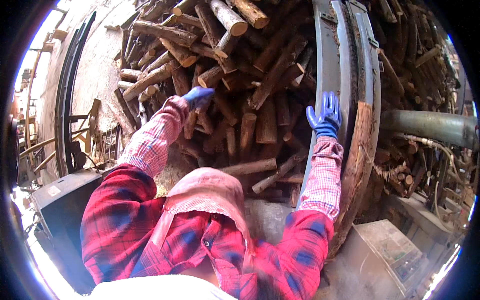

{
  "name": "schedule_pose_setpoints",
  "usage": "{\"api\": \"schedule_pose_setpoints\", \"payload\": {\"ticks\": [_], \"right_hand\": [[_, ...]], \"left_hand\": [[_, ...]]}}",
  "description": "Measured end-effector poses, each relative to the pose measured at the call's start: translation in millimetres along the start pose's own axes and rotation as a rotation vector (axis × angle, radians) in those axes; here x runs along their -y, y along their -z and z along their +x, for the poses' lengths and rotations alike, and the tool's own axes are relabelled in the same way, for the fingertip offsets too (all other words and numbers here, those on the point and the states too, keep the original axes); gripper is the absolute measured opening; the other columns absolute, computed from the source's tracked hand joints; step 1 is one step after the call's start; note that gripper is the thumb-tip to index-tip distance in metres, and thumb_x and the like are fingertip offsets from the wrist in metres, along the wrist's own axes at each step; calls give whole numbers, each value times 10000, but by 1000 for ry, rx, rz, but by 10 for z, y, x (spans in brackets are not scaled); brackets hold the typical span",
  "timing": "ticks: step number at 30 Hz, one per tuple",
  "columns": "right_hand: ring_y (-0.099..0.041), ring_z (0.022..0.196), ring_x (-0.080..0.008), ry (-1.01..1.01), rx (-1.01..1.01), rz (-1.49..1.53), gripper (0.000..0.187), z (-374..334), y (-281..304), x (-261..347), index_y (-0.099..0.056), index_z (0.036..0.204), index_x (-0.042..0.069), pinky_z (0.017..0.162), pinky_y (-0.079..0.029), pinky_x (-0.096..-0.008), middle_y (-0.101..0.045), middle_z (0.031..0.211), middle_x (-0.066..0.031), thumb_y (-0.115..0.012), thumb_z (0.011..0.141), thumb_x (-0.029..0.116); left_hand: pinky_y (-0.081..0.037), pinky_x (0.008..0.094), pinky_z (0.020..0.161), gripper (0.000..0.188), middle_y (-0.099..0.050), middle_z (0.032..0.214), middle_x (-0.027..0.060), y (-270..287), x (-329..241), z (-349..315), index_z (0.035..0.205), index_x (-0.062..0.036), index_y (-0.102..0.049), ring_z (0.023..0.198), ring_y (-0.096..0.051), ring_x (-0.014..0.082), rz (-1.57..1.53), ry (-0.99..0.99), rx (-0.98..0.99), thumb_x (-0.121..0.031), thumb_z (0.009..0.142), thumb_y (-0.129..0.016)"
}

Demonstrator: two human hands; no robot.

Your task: The person repeatedly picks up logs from a large pile and feeds them into a wood chipper. They wear blue gloves and a red plaid shirt while handling the wood. The logs are placed into the machine's hopper one at a time, and the person continues this process throughout the clip.

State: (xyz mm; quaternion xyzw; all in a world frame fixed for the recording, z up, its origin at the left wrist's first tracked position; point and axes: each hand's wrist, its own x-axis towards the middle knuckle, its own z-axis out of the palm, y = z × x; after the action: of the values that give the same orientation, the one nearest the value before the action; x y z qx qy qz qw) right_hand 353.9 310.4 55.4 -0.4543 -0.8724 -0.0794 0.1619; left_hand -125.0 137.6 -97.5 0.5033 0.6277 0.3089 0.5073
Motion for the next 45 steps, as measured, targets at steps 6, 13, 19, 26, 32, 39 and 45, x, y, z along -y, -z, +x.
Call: {"api": "schedule_pose_setpoints", "payload": {"ticks": [6,13,19,26,32,39,45], "right_hand": [[-444,1311,-333,-79,2,-3,676,76,-362,-143,-494,1371,121,1096,-367,-448,-478,1418,-137,-724,758,290],[-447,1306,-352,-83,32,48,634,200,-200,-99,-513,1353,93,1117,-350,-449,-478,1421,-148,-709,777,270],[-456,1296,-372,-128,62,76,610,158,-174,-132,-531,1330,59,1109,-364,-457,-493,1403,-164,-699,773,242],[-491,1257,-374,-150,53,108,604,153,-193,-202,-545,1315,68,1077,-393,-471,-516,1381,-152,-707,762,248],[-490,1264,-350,-167,28,117,628,84,-210,-156,-546,1314,93,1082,-394,-452,-515,1376,-144,-734,728,213],[-473,1288,-331,-176,-53,98,648,2,-229,-171,-554,1305,84,1092,-388,-432,-525,1373,-126,-746,702,223],[-577,977,-404,-316,-19,626,628,224,18,399,-627,1088,49,859,-489,-454,-613,1049,-196,-772,651,477]], "left_hand": [[-367,297,469,222,-490,606,-23,397,-666,1758,795,-150,-606,500,-439,164,-805,187,-225,-348,870,-676],[-496,402,917,600,-674,1145,151,-1056,-36,2653,1178,-135,-662,1056,-634,333,593,-31,13,-525,729,-740],[-442,443,1019,969,-605,1236,247,-1967,-681,2738,1405,-34,-413,1185,-575,360,514,455,-195,-534,663,-785],[-484,422,962,969,-638,1168,220,-2286,-377,3145,1374,0,-427,1105,-617,328,514,536,-219,-476,639,-840],[-527,373,874,808,-671,1074,169,-1883,-638,2458,1282,23,-519,956,-660,266,-329,149,75,-304,646,-894],[-507,304,791,637,-622,1033,29,-1005,-1369,347,1284,-17,-527,883,-575,118,-315,324,412,-365,794,-739],[-479,447,921,835,-624,1184,192,-398,-1961,-1071,1297,-63,-494,1093,-608,352,474,113,423,-359,595,-836]]}}
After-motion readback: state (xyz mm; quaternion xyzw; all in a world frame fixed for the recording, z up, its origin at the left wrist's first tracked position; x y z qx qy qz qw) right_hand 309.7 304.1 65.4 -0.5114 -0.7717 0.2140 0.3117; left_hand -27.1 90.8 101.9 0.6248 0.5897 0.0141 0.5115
